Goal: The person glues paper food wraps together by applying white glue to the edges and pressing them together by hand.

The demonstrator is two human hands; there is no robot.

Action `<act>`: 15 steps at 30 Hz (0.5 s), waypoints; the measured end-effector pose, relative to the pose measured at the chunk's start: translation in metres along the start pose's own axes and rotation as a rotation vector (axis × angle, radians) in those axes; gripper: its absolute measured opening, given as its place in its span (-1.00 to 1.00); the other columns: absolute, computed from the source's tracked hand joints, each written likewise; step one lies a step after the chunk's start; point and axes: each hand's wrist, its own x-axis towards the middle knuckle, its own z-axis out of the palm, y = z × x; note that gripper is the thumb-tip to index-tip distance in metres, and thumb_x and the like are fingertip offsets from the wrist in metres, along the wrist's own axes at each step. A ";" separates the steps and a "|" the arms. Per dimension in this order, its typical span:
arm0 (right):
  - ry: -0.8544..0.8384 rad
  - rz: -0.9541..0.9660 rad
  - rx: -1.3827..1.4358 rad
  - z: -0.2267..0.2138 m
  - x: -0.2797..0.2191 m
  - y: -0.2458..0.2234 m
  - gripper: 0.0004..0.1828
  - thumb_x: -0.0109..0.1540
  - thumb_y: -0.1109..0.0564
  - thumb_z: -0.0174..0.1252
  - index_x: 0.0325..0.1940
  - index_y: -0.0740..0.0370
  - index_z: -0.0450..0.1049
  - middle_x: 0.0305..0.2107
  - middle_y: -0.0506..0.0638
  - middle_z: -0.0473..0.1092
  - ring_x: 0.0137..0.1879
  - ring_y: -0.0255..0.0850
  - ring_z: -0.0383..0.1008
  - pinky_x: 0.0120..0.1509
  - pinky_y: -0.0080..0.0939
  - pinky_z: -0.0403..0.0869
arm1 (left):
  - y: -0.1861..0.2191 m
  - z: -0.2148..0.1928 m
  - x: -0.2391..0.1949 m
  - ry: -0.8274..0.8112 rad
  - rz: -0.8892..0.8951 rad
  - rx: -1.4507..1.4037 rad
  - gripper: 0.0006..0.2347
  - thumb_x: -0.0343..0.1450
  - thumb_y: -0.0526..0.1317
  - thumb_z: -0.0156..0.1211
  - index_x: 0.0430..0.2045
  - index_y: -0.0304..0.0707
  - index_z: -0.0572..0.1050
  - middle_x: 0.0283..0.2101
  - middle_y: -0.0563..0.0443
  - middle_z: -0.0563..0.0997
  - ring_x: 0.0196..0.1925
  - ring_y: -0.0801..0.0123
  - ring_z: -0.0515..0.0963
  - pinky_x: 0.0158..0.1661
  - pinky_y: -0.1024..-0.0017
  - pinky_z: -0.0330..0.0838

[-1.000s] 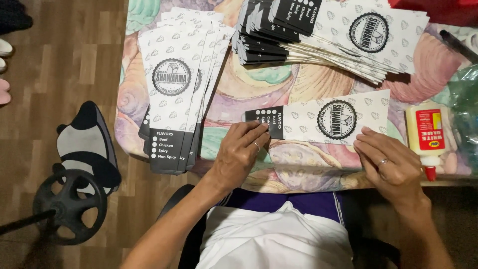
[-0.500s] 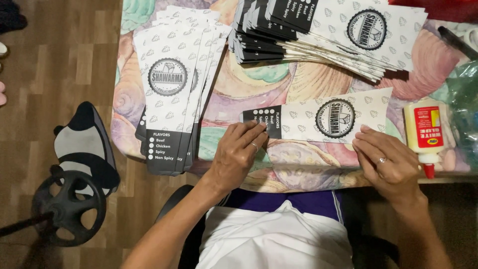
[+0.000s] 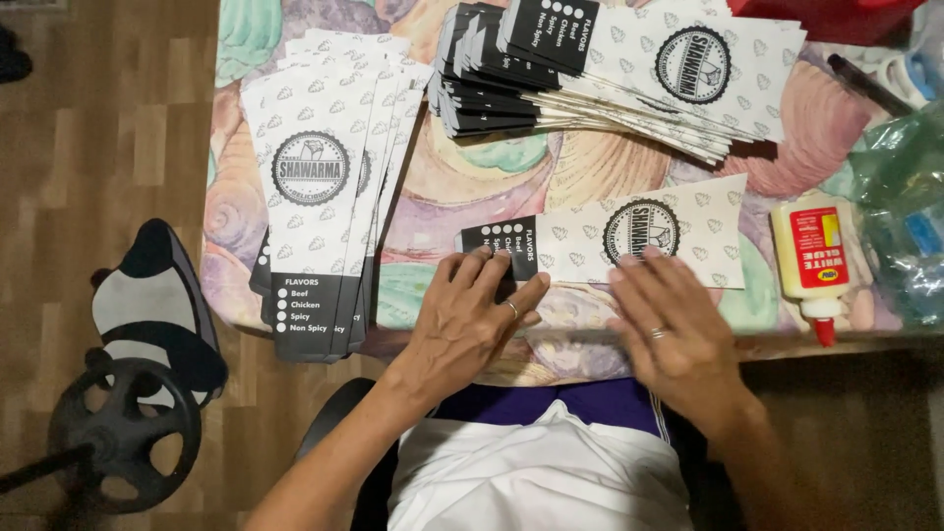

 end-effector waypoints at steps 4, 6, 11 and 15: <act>-0.181 0.012 0.043 0.010 0.009 -0.032 -0.31 0.30 -0.16 0.12 0.40 0.30 0.35 0.31 0.26 0.33 0.44 0.23 0.29 0.49 0.19 0.29 | 0.000 0.000 0.000 -0.011 -0.003 -0.003 -0.75 0.50 -0.07 0.12 -0.03 -0.09 0.60 -0.11 -0.33 0.53 0.00 -0.23 0.55 -0.02 -0.05 0.41; -0.227 0.019 0.001 0.012 0.000 -0.027 -0.19 0.29 -0.29 0.09 0.46 0.29 0.28 0.39 0.25 0.27 0.49 0.20 0.24 0.52 0.17 0.26 | -0.003 0.001 0.000 -0.003 0.005 0.003 -0.76 0.50 -0.07 0.14 -0.04 -0.08 0.61 -0.10 -0.33 0.53 -0.01 -0.22 0.55 -0.03 -0.03 0.42; -0.231 0.088 -0.232 -0.019 -0.034 0.008 -0.24 0.27 -0.21 0.15 0.37 0.41 0.40 0.30 0.37 0.37 0.41 0.28 0.36 0.45 0.15 0.38 | -0.006 0.006 -0.006 0.013 -0.008 0.024 -0.76 0.48 -0.04 0.17 -0.05 -0.03 0.61 -0.11 -0.27 0.54 -0.01 -0.16 0.56 -0.02 0.00 0.42; -0.221 0.106 -0.417 -0.041 -0.044 0.028 -0.30 0.34 -0.20 0.13 0.30 0.46 0.52 0.20 0.40 0.49 0.30 0.25 0.52 0.40 0.09 0.49 | -0.008 0.011 -0.010 0.042 -0.018 0.005 -0.76 0.50 -0.04 0.14 -0.05 -0.02 0.62 -0.11 -0.26 0.54 0.00 -0.17 0.55 -0.02 -0.01 0.41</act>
